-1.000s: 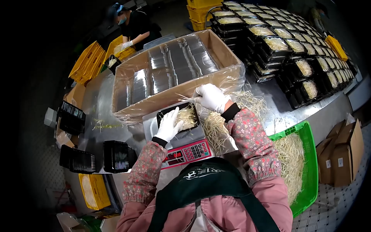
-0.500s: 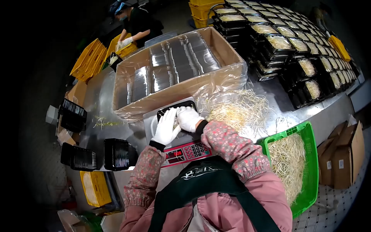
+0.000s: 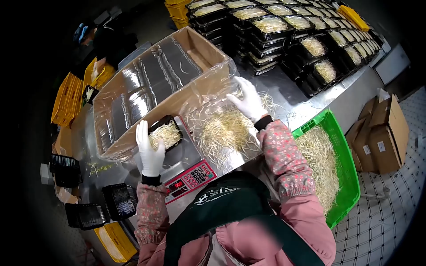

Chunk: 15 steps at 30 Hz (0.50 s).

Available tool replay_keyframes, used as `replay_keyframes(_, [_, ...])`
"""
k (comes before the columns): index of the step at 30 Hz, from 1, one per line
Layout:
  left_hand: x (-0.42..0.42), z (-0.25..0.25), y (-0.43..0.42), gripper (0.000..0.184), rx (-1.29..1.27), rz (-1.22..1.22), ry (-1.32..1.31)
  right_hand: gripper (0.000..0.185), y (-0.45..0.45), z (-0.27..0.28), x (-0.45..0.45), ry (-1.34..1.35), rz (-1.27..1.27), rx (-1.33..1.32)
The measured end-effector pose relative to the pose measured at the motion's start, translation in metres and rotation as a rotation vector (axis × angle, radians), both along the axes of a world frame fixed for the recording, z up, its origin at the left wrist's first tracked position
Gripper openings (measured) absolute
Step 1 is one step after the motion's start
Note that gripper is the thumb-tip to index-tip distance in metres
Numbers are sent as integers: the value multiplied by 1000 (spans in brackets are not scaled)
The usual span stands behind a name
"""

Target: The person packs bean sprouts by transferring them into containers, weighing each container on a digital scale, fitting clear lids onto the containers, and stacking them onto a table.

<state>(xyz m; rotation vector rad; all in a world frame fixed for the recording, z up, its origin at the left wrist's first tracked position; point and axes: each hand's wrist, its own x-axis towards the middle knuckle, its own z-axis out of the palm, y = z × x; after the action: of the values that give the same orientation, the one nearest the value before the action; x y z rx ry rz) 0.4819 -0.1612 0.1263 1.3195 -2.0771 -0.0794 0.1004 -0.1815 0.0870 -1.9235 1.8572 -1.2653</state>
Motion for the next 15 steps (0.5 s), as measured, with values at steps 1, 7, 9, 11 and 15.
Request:
replay_keyframes(1, [-25,10,8,79,48,-111,1,83,11,-10,-13,81,-84,98])
replay_keyframes(7, [-158,-94,27,133,606,-417,-509,135,78,-64,54,511,166,725])
replay_keyframes(9, [-176,-127,4,142,505,-288,-727,135,61,-66,54,656,194,848])
replay_keyframes(11, [-181,-137,-32,150,606,-246,-683,131,26,-73,33,647,160,925])
replay_keyframes(15, [-179,-185,-71,115,746,-174,-491,80,-1,-136,6,629,130,539])
